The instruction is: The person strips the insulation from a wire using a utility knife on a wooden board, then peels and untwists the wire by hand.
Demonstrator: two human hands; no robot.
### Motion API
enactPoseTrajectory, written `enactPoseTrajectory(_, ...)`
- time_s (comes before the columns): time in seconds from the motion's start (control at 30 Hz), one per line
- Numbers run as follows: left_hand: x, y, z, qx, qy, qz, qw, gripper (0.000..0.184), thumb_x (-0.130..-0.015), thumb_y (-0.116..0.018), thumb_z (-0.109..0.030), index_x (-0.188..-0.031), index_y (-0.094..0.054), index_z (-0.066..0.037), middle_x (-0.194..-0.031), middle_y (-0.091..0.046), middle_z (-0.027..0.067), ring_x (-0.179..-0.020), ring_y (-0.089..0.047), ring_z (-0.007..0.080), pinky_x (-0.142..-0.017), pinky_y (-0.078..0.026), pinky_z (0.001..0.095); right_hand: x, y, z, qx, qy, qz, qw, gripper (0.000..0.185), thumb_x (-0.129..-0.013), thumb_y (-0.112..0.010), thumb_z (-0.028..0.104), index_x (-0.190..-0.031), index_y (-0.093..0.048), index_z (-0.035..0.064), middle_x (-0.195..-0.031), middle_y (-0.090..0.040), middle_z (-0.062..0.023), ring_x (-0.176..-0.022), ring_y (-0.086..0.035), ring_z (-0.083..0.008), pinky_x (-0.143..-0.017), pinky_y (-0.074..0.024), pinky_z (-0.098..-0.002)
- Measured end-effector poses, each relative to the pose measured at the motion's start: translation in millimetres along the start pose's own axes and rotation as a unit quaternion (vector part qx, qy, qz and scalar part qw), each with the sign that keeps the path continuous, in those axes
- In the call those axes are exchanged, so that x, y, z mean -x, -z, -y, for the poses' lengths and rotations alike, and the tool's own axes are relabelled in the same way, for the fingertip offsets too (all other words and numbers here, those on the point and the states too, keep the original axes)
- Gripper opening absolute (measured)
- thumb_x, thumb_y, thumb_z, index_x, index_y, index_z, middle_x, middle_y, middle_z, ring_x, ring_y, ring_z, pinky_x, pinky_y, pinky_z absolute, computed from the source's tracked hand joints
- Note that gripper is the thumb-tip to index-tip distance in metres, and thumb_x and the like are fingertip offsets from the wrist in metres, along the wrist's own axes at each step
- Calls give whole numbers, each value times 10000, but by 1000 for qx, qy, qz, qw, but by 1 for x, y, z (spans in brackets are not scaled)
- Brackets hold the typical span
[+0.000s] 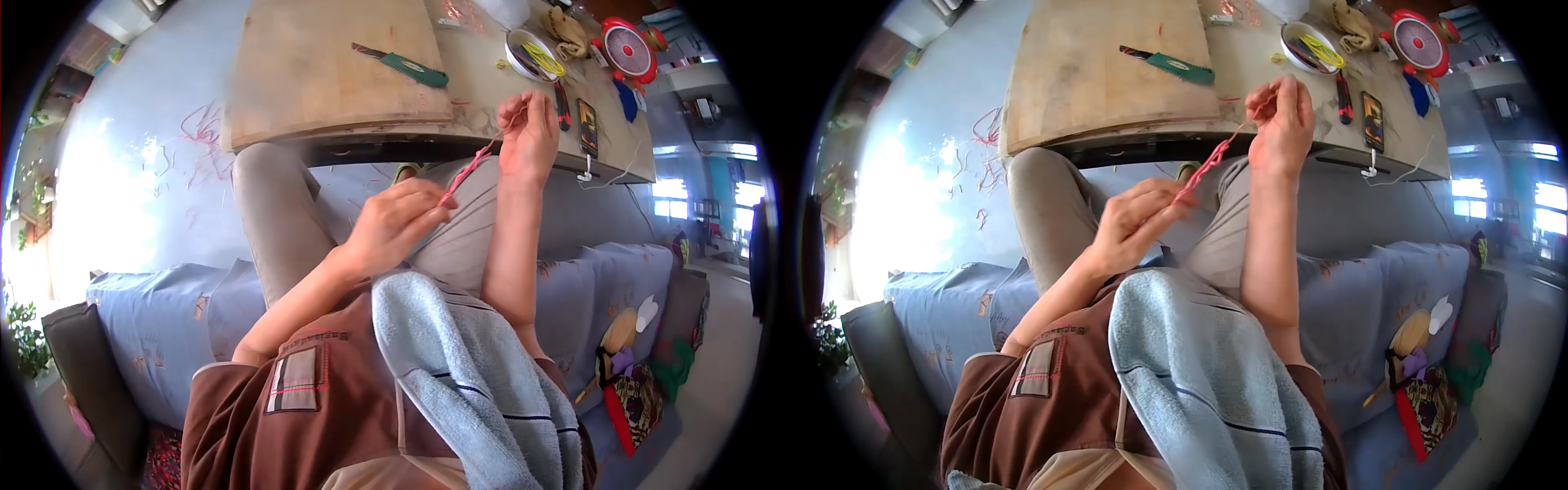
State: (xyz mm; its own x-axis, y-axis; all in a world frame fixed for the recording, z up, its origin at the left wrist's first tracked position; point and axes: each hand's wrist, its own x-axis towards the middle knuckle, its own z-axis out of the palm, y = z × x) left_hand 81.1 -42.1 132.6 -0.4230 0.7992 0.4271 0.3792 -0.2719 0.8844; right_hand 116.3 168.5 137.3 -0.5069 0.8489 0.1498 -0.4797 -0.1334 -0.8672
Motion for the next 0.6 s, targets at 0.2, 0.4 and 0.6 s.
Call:
enactPoseTrajectory(0.2,13,29,-7,-35,-5,83,996,117,-839,-535,-15,-762,-613,26,-877,-613,121,-814,-585,229,-730,-464,302,4,-4,-20,-120,-154,27,980,205,-929,-507,204,-777,-525,68,-589,-508,-34,-496,-435,-113,-448,-314,-217)
enactPoseTrajectory(0.4,23,41,3,-78,59,108,989,131,-859,-546,-94,-888,-612,15,-864,-613,117,-850,-585,233,-767,-445,319,14,-20,-20,-146,-131,26,980,216,-943,-482,247,-812,-498,76,-630,-477,-11,-550,-443,-119,-498,-388,-238)
enactPoseTrajectory(0.6,5,39,-1,234,288,136,919,605,-932,-389,-481,-1220,-443,48,-1051,-608,130,-1044,-540,195,-941,-376,327,41,-49,21,74,73,179,978,243,-970,-406,275,-861,-426,59,-632,-464,-51,-558,-496,-166,-546,-467,-295)
